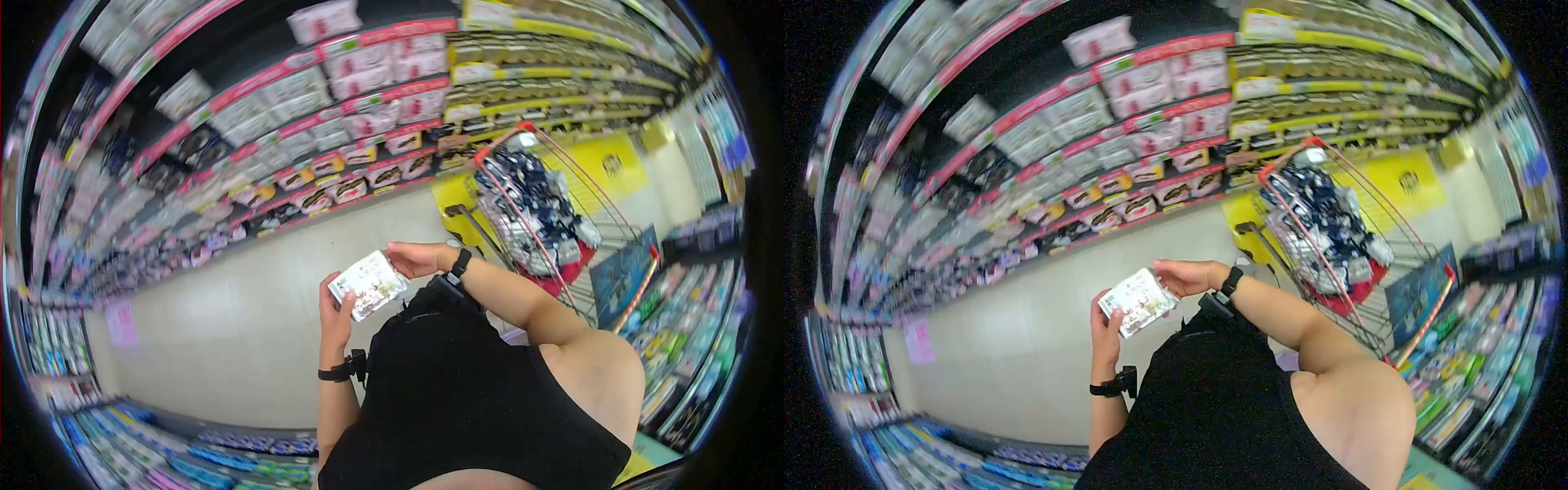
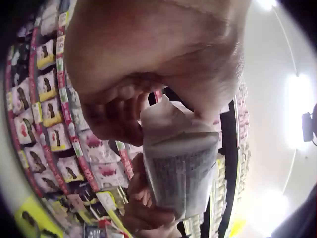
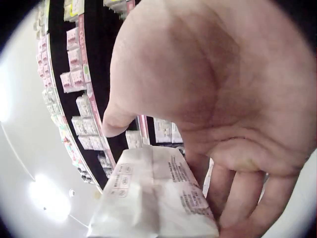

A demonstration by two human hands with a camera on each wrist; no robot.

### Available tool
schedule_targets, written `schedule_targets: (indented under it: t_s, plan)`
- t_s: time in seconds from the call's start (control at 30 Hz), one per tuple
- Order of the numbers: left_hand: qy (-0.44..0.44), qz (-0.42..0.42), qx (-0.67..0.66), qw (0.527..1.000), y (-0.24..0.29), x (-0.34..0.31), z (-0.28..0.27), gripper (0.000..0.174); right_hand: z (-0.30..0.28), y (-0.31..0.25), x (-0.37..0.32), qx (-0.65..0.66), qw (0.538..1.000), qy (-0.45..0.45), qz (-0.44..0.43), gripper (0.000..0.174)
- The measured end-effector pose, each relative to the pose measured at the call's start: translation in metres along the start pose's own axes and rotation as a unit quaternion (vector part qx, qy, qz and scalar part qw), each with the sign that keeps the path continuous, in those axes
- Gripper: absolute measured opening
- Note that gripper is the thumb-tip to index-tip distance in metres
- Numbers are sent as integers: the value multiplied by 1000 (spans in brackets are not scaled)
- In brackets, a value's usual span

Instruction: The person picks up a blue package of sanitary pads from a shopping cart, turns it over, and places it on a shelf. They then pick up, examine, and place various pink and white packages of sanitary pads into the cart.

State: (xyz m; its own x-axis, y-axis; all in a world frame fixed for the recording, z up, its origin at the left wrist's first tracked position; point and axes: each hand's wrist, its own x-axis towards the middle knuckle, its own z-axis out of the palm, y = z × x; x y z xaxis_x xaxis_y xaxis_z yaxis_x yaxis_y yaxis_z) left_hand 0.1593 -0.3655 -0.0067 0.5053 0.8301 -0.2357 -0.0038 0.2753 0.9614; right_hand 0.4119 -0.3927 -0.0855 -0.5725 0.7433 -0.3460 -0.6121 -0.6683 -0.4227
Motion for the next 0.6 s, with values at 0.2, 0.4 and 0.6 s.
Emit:
schedule_targets:
  t_s: [0.2, 0.4, 0.6]
  plan:
    - [191, 43, -60, 979, -3, -23, -71, 48, 77, -27, 82, -341, 940, -3, 7, 42]
    - [279, 68, -112, 951, -6, -14, -121, 52, 103, -45, 162, -464, 885, -25, 15, 41]
    - [332, 75, -105, 935, 2, 11, -182, 58, 89, -59, 258, -473, 872, -102, 71, 35]
